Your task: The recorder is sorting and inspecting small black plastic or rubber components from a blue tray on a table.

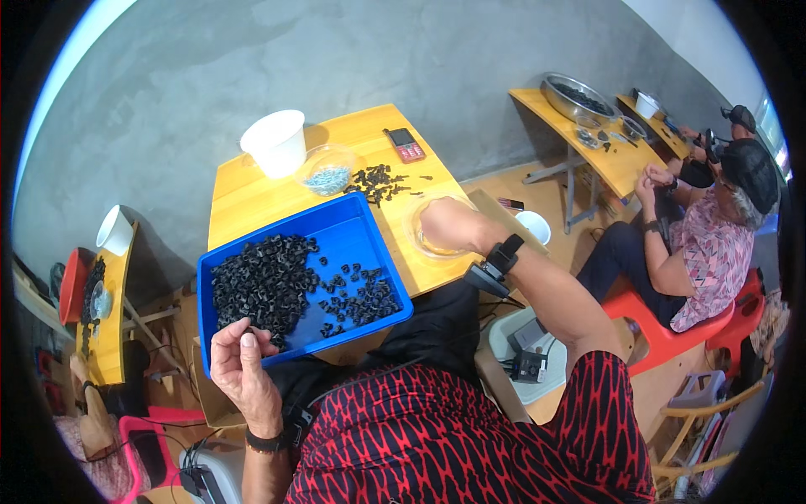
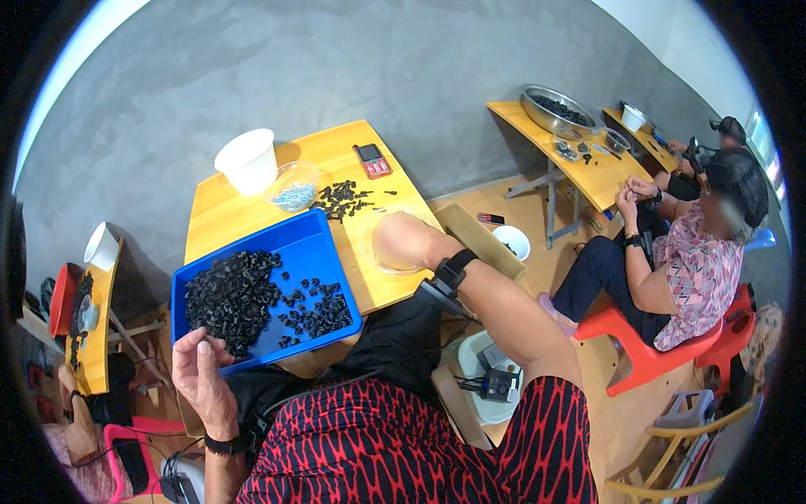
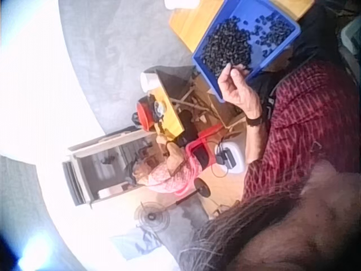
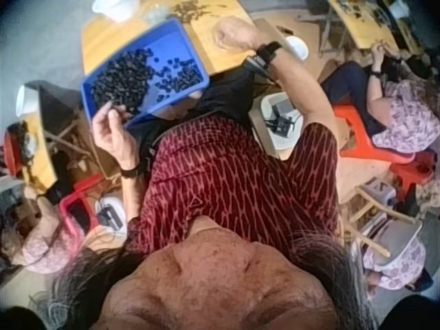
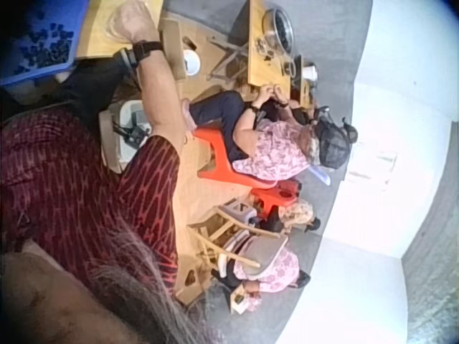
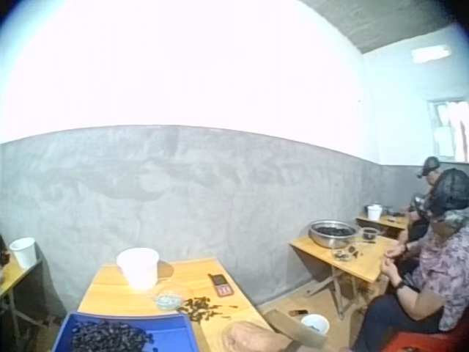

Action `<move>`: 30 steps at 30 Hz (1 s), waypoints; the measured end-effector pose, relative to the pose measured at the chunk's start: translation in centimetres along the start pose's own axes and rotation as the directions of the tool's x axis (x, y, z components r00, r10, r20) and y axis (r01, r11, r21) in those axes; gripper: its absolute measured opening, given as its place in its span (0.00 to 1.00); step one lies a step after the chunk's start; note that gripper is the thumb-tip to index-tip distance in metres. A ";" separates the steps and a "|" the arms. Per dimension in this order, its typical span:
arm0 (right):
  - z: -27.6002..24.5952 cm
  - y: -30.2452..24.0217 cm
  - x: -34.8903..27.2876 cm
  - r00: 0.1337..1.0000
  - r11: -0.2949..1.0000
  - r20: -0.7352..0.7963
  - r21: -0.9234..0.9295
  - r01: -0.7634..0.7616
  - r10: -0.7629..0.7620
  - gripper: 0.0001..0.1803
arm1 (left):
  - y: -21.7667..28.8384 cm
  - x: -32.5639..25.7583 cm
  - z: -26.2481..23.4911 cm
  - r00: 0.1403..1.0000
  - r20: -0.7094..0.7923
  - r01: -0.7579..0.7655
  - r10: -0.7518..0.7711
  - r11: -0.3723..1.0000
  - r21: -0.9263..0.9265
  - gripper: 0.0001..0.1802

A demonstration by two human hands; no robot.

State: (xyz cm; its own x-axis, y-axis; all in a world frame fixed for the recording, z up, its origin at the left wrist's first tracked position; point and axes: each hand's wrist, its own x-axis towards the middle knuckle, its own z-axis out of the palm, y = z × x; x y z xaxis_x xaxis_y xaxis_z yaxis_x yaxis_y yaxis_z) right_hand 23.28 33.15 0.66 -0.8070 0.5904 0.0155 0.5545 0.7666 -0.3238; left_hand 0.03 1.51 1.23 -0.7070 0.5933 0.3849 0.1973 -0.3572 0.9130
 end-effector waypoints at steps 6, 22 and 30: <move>0.5 0.7 0.2 0.999 0.999 -0.006 0.013 0.034 -0.034 0.11 | 0.0 0.5 0.3 0.994 0.038 0.110 -0.106 0.984 -0.139 0.10; -3.1 -6.3 -5.7 0.988 0.433 -0.153 0.892 0.126 0.027 0.11 | 0.9 0.4 0.3 0.954 0.152 0.292 -0.257 0.909 -0.298 0.12; -2.8 -10.9 -5.9 0.970 0.067 -0.238 0.968 0.242 -0.050 0.10 | 1.0 -0.2 0.0 0.949 0.178 0.309 -0.262 0.890 -0.335 0.14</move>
State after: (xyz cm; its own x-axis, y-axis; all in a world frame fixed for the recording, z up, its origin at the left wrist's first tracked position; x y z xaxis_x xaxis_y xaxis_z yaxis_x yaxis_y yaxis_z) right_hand 22.57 22.06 6.69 -0.7619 0.5946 0.2568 -0.3541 -0.0504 -0.9339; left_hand 0.43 1.01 2.10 -0.6016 0.7846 0.1501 -0.2702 -0.3766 0.8861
